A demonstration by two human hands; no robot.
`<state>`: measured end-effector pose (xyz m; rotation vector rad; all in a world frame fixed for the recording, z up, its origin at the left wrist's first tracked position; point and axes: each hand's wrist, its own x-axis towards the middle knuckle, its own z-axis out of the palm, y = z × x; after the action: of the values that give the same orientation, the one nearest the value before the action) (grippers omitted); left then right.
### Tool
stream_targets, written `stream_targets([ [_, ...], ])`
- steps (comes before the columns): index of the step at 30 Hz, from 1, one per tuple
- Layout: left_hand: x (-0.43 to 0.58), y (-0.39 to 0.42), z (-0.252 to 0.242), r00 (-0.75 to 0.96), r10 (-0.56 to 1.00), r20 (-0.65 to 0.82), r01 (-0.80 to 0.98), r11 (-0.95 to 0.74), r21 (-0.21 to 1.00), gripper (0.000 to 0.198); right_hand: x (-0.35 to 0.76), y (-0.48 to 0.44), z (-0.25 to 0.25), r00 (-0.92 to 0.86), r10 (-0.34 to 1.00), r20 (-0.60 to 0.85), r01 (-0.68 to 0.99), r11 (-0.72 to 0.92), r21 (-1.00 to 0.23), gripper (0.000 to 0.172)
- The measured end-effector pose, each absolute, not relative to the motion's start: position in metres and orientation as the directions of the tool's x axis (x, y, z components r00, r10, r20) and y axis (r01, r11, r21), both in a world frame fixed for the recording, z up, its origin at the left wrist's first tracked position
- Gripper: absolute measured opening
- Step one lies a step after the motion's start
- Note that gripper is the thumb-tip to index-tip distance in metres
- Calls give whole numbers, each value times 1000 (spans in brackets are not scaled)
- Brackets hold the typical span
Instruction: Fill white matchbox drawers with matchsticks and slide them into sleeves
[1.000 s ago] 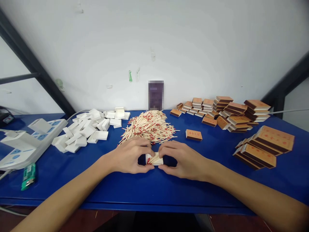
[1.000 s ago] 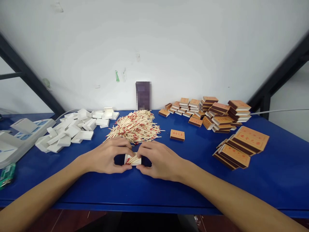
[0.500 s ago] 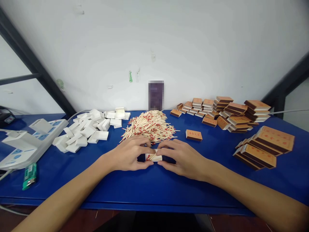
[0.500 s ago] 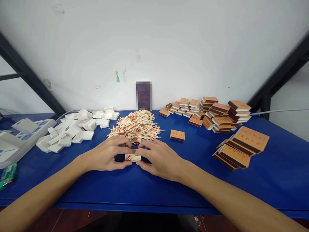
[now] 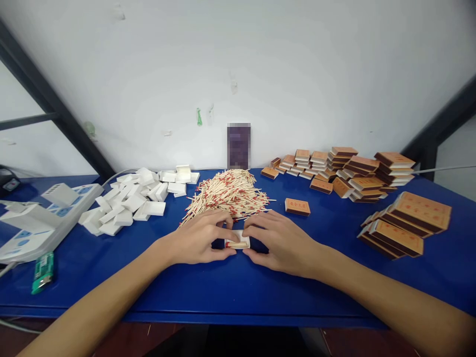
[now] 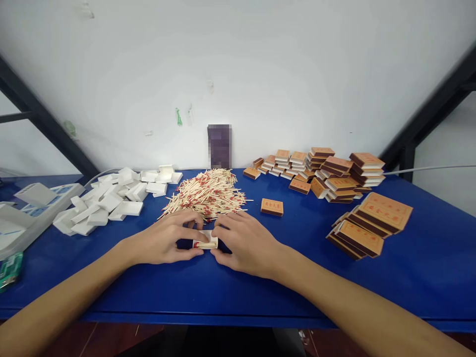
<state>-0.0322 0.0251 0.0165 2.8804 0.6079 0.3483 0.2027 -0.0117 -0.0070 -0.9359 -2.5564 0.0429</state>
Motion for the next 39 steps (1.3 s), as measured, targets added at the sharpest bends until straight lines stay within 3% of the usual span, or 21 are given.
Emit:
stream_targets([
  [7,-31,24,15,887,407,217,360,-905,227,30,203,-14,-1,-693,613,380,562,789,-249,15],
  [13,-26,18,14,901,364,238,300,-916,267,41,212,2,-2,-526,750,401,715,645,-270,12],
  [20,-44,38,23,865,375,334,308,-922,236,23,218,15,-14,-511,794,330,789,585,-186,16],
  [23,-55,51,21,833,336,439,289,-942,171,20,219,15,-13,-500,806,317,800,570,-189,17],
  [28,-69,64,20,745,353,566,449,-893,-35,17,217,14,-12,-515,784,346,769,601,-217,19],
  [34,-94,71,41,713,607,351,678,-725,-122,26,211,12,-14,-535,747,395,708,652,-273,20],
  [37,-106,68,53,599,788,143,799,-601,-29,28,210,12,-14,-542,740,397,689,662,-294,20],
  [39,-110,64,58,568,823,4,821,-566,78,35,209,11,-14,-546,739,394,678,666,-310,19],
])
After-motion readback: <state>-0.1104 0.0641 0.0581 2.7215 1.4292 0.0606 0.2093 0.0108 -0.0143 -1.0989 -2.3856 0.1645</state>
